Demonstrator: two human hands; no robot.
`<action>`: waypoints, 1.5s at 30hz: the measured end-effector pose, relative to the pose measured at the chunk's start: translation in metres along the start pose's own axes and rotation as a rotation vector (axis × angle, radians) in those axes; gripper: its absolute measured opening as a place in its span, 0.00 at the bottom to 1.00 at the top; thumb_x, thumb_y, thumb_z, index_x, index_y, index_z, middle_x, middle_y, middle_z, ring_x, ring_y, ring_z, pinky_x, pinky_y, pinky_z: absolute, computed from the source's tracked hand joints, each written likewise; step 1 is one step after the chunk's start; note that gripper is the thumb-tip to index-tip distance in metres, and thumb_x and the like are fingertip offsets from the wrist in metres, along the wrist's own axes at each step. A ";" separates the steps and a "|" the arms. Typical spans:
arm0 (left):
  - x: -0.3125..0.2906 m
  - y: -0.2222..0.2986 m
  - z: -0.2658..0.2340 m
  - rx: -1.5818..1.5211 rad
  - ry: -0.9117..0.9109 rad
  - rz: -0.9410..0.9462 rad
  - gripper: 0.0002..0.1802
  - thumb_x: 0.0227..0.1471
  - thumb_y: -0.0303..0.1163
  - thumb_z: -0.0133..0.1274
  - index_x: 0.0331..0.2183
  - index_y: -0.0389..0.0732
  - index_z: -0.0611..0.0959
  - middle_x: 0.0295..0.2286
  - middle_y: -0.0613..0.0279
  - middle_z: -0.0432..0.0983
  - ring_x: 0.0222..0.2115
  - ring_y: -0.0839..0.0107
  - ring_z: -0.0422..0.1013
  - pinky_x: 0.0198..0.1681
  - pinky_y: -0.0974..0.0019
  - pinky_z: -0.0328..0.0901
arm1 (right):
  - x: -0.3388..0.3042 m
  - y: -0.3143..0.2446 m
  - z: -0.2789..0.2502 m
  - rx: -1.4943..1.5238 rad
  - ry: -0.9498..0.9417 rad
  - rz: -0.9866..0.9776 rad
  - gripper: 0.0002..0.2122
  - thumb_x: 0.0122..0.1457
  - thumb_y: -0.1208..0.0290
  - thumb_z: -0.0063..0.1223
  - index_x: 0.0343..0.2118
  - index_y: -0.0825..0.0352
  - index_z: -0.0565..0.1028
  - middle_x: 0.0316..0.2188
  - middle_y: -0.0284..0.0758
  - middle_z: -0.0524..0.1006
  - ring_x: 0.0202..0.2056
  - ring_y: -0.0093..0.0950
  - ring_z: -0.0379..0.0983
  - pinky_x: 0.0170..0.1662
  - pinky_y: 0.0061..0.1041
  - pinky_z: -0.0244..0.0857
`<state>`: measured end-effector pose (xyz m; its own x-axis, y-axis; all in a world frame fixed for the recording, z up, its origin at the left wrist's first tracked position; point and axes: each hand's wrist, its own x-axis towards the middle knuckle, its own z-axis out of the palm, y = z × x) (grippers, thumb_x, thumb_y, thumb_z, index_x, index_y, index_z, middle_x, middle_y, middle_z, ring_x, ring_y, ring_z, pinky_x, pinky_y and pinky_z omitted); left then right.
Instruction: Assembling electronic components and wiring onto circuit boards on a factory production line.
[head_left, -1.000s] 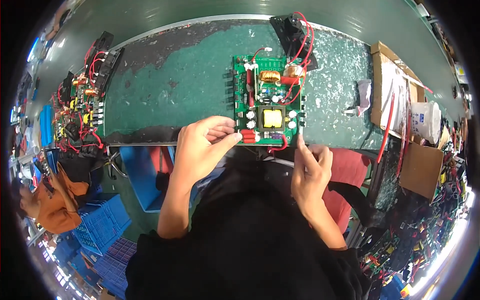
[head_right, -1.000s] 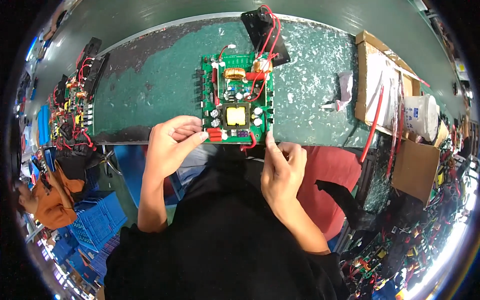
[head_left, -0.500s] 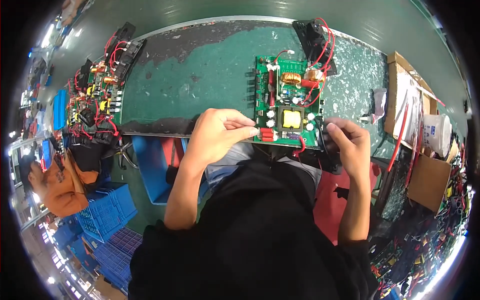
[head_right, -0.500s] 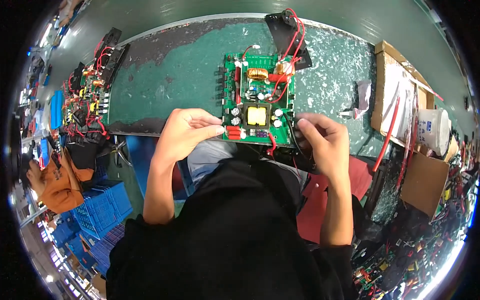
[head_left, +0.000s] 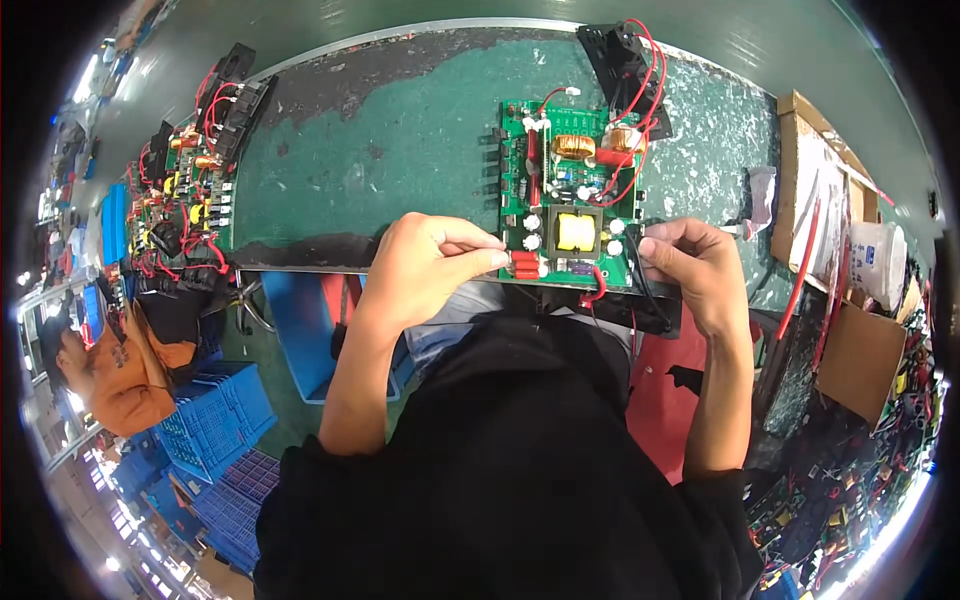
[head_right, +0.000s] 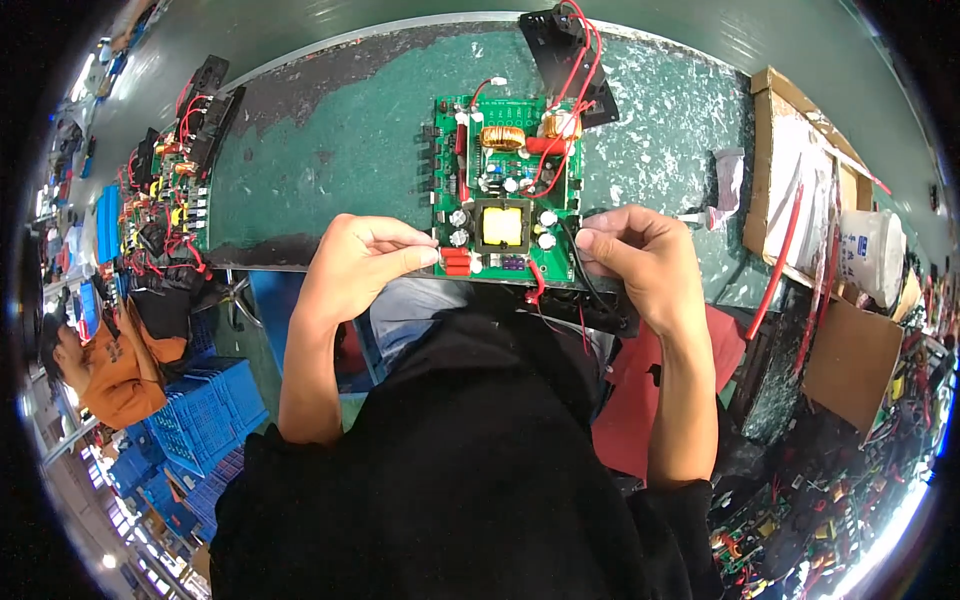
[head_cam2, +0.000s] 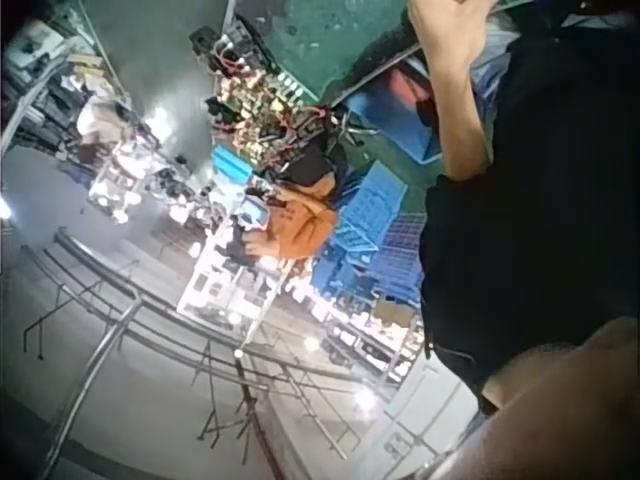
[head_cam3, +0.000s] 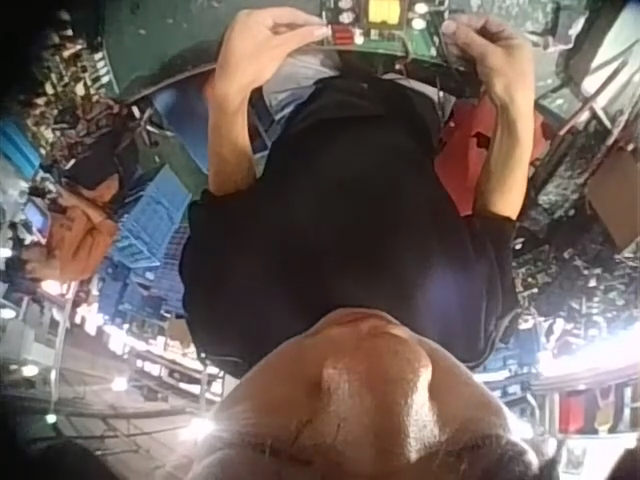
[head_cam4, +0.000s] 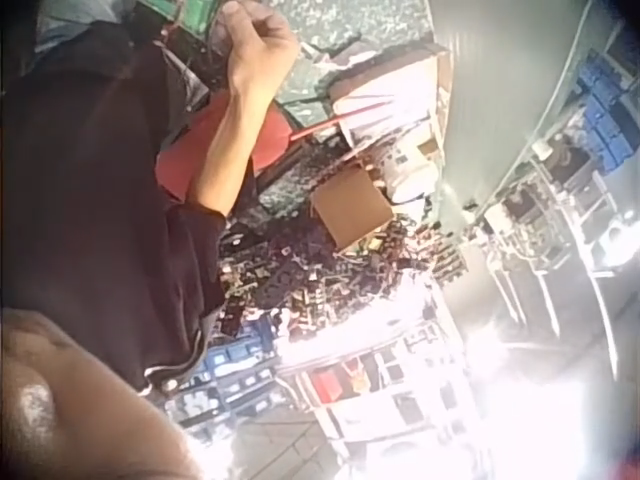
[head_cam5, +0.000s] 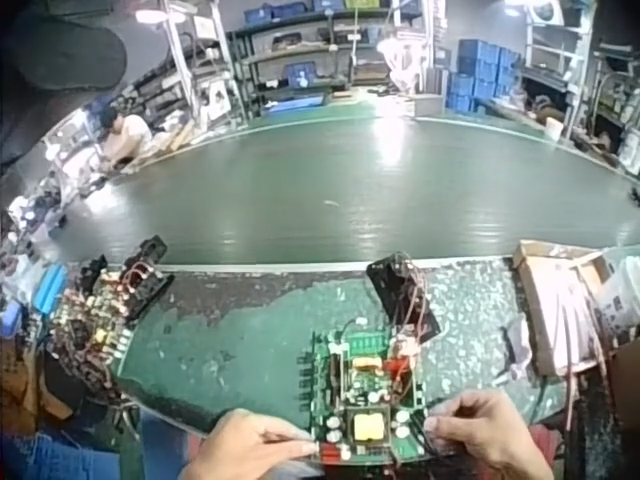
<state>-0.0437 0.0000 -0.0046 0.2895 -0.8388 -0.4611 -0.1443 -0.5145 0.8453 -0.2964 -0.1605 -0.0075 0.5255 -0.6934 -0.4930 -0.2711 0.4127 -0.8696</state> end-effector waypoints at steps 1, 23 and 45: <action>-0.001 0.000 0.000 -0.009 0.002 -0.003 0.10 0.50 0.24 0.62 0.34 0.28 0.85 0.28 0.57 0.82 0.30 0.77 0.76 0.36 0.73 0.70 | 0.000 0.000 0.001 0.002 -0.004 -0.001 0.06 0.55 0.75 0.63 0.33 0.70 0.78 0.26 0.30 0.77 0.27 0.17 0.72 0.32 0.17 0.68; 0.010 0.002 -0.002 -0.199 0.007 0.001 0.10 0.49 0.27 0.63 0.34 0.30 0.85 0.26 0.59 0.81 0.26 0.78 0.75 0.29 0.76 0.67 | 0.000 -0.006 -0.001 -0.034 0.019 0.041 0.07 0.54 0.76 0.64 0.33 0.70 0.78 0.27 0.30 0.78 0.28 0.18 0.74 0.34 0.18 0.71; 0.017 0.004 0.019 -0.046 0.274 0.129 0.15 0.47 0.36 0.64 0.30 0.32 0.87 0.20 0.58 0.81 0.21 0.79 0.74 0.26 0.72 0.65 | 0.011 -0.008 -0.002 0.045 0.027 -0.058 0.10 0.63 0.69 0.53 0.40 0.71 0.78 0.31 0.32 0.79 0.33 0.20 0.75 0.41 0.20 0.72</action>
<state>-0.0569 -0.0202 -0.0139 0.5168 -0.8141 -0.2648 -0.1549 -0.3931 0.9063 -0.2900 -0.1725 -0.0054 0.5171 -0.7325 -0.4428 -0.2039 0.3971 -0.8948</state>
